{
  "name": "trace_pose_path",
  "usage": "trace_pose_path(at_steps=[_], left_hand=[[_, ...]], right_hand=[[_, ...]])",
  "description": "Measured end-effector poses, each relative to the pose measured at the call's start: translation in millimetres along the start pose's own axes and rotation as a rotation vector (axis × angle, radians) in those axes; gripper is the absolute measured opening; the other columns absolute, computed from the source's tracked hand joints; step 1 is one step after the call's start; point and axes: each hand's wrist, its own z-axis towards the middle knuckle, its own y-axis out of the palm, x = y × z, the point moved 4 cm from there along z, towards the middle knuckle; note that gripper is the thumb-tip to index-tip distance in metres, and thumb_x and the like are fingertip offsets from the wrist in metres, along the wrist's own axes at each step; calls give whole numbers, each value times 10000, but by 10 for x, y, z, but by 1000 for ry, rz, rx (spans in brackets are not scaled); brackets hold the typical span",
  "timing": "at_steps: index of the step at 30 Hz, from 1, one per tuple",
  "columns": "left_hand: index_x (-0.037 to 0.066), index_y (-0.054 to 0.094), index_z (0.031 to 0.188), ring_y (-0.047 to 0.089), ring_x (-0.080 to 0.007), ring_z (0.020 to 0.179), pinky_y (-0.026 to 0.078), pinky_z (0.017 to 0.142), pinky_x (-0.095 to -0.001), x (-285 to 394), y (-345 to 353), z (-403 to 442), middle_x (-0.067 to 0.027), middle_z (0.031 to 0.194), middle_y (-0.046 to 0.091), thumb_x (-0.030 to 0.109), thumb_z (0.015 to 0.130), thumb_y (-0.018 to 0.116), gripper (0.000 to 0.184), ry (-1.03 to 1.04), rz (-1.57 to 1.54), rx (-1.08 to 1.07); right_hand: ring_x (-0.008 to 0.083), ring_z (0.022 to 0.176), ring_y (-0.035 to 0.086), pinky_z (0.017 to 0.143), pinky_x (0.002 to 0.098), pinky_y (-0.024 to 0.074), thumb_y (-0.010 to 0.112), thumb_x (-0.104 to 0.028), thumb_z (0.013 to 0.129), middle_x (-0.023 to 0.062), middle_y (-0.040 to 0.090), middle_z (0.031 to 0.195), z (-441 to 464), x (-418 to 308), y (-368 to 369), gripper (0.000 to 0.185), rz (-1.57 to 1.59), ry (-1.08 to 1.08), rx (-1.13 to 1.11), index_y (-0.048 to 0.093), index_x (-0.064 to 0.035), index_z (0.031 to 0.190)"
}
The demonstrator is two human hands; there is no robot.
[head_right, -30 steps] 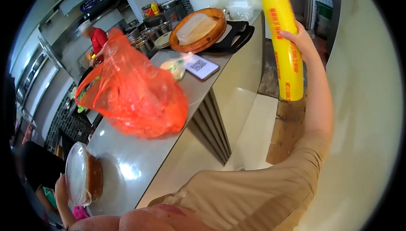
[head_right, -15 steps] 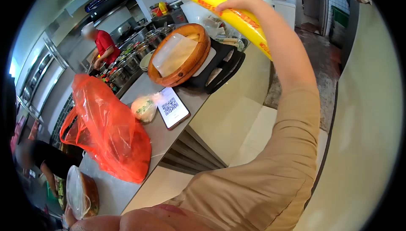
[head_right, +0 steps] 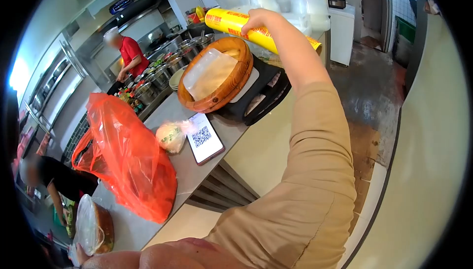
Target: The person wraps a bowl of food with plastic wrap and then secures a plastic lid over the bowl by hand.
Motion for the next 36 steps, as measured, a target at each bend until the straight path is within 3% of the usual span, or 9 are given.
trace_pose_path(at_steps=[2, 4, 8, 11, 17, 22, 25, 27, 36], left_hand=[[-28, 452, 1292, 568, -263, 1069, 458, 909, -391, 296, 3, -28, -177, 1204, 561, 230, 913, 552, 469, -309, -794, -1], [-28, 454, 1291, 569, -262, 1067, 459, 908, -389, 674, -28, -61, -176, 1203, 563, 229, 915, 550, 465, -469, -1097, 29], [-27, 458, 1287, 570, -259, 1063, 462, 905, -385, 1242, -35, -105, -173, 1201, 565, 227, 918, 546, 457, -514, -1131, 59], [-27, 461, 1285, 572, -257, 1059, 464, 903, -382, 1663, 55, -139, -171, 1199, 567, 226, 921, 543, 450, -557, -1150, 80], [-26, 467, 1279, 575, -253, 1053, 469, 899, -376, 2503, 199, -158, -168, 1195, 571, 222, 926, 537, 438, -641, -1180, 109], [-26, 472, 1275, 577, -249, 1048, 472, 895, -371, 3013, 183, -249, -165, 1192, 574, 220, 930, 532, 428, -693, -1193, 121], [-26, 475, 1273, 578, -247, 1044, 475, 893, -368, 3247, 151, -286, -163, 1191, 576, 218, 932, 529, 422, -699, -1207, 130], [-26, 477, 1271, 579, -246, 1042, 476, 892, -366, 3363, 132, -299, -162, 1189, 577, 217, 934, 527, 418, -699, -1217, 136], [-25, 485, 1263, 583, -239, 1032, 483, 886, -357, 3721, 147, -363, -157, 1184, 583, 212, 941, 518, 401, -712, -1251, 178]], right_hand=[[320, 1143, 556, 962, 361, 447, 801, -475, 519, 229, 539, 1284, 128, 4, 81, 1062, -20, -1, -55, 403, 23, 1369], [327, 1144, 554, 960, 370, 448, 809, -477, 511, 229, 536, 1288, 122, -45, 151, 1063, -59, -6, -110, 414, 30, 1357], [339, 1160, 536, 982, 385, 420, 679, -473, 745, 209, 543, 1285, 283, 4, 475, 797, -314, -251, -219, 429, -43, 1368], [359, 1162, 524, 987, 400, 402, 591, -455, 855, 208, 545, 1274, 20, -34, 438, 678, -266, -329, -355, 414, -71, 1385], [356, 1156, 526, 982, 392, 398, 584, -455, 881, 201, 556, 1253, -75, 410, 237, 661, -190, -547, -467, 416, -58, 1382], [252, 1085, 593, 926, 350, 454, 605, -316, 900, 142, 612, 1197, -33, 807, 33, 468, 91, -758, -548, 532, -71, 1292], [188, 984, 638, 878, 326, 488, 608, -267, 898, 68, 683, 1068, 264, 1238, -195, 326, 169, -744, -396, 629, -79, 1164], [189, 946, 645, 856, 321, 494, 620, -216, 878, 80, 688, 1046, 536, 1649, -313, 284, 132, -688, -225, 647, -73, 1122], [291, 828, 640, 736, 368, 507, 629, -165, 809, 113, 686, 888, 843, 3315, -1110, 158, -140, -204, 506, 700, -78, 920]])
